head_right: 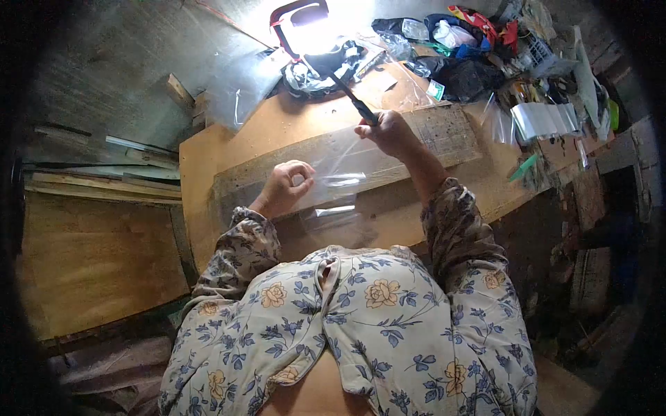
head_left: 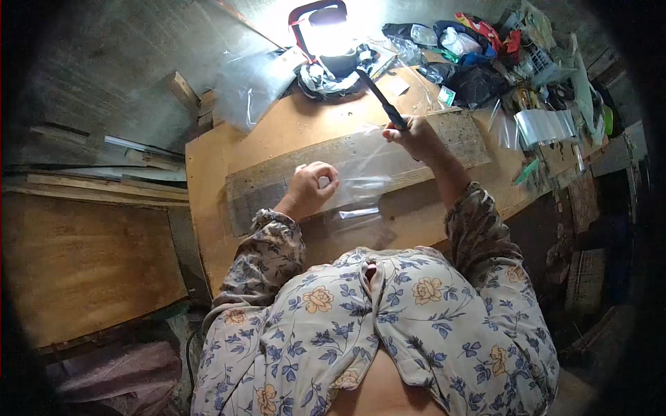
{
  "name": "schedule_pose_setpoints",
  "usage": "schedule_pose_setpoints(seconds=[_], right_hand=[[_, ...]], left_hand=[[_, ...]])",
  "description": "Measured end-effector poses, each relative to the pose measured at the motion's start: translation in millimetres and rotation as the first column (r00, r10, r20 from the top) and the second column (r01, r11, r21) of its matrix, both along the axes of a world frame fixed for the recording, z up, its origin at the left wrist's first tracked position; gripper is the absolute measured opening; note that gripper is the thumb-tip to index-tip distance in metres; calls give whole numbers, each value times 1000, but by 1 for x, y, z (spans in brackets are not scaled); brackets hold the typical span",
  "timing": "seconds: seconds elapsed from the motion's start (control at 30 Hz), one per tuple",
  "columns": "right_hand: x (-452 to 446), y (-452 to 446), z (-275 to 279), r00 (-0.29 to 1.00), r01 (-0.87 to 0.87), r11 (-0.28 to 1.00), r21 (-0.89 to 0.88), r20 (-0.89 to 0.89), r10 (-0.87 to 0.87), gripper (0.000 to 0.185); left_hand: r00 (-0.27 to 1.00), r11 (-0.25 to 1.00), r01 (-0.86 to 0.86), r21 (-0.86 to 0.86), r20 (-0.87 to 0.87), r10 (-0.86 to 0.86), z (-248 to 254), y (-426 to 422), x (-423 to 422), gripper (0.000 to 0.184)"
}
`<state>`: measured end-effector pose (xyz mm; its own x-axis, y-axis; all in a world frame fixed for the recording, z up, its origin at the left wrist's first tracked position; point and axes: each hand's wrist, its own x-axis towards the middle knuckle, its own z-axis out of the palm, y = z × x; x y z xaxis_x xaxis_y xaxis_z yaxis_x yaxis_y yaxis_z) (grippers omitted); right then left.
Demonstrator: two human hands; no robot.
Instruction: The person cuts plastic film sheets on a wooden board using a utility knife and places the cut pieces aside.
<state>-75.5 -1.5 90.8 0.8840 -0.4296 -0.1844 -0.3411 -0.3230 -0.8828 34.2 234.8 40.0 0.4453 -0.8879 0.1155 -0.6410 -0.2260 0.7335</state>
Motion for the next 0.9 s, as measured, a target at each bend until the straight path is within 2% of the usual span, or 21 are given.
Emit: schedule_pose_setpoints(seconds=[0.07, 0.1, 0.13, 0.2, 0.27, 0.33, 0.37, 0.4, 0.47, 0.53, 0.6, 0.63, 0.7, 0.77, 0.9], right_hand=[[-4, -4, -2, 999, 34, 999, 4, -14, -34, 19], [-6, -9, -10, 999, 30, 999, 13, 29, -31, 19], [-8, -13, -20, 997, 27, 999, 20, 72, -28, 20], [-14, -16, -29, 995, 30, 996, 82, 97, -38, 17], [-23, -13, -30, 988, 92, 957, 274, 94, -122, 9], [-31, -15, -34, 991, 73, 952, 298, 84, -102, 9], [-35, -15, -39, 990, 88, 947, 309, 81, -119, 8], [-37, -16, -43, 987, 107, 941, 320, 79, -139, 8], [-43, -18, -54, 984, 149, 928, 342, 46, -174, 8], [-47, -19, -62, 978, 195, 909, 367, 1, -210, 8], [-49, -19, -69, 965, 252, 909, 331, -13, -263, 8], [-49, -22, -76, 964, 256, 907, 334, -18, -265, 8], [-48, -26, -90, 964, 267, 945, 189, -30, -266, 9], [-47, -28, -99, 959, 282, 948, 151, -39, -279, 11], [-42, -28, -99, 961, 267, 964, 20, -74, -265, 15]], left_hand=[[998, 992, -57, 109, -6, 58, 2, 2, 8, 8], [996, 998, -43, 54, 84, 38, -4, 4, 12, 8], [995, 998, -46, 51, 87, 41, -4, 3, 14, 8], [985, 988, -59, -140, 151, 80, -3, -2, 18, 8], [975, 990, -72, -124, 199, 96, -6, -7, 20, 9], [996, 996, -7, -88, 83, 14, -18, -13, 24, 12], [984, 998, -66, 6, -166, 66, -25, -13, 24, 15], [984, 998, -63, 8, -169, 64, -25, -14, 25, 15], [979, 966, -48, 255, -177, 96, -27, -17, 30, 16], [976, 953, -53, 297, -187, 113, -28, -18, 31, 17], [977, 958, -84, 274, -168, 134, -31, -18, 32, 18], [957, 959, -121, 257, -227, 182, -35, -19, 31, 20], [950, 956, -126, 264, -245, 193, -36, -19, 32, 19], [942, 953, -133, 271, -263, 206, -34, -18, 32, 19], [968, 923, -113, 367, -169, 185, -25, -16, 29, 16]])
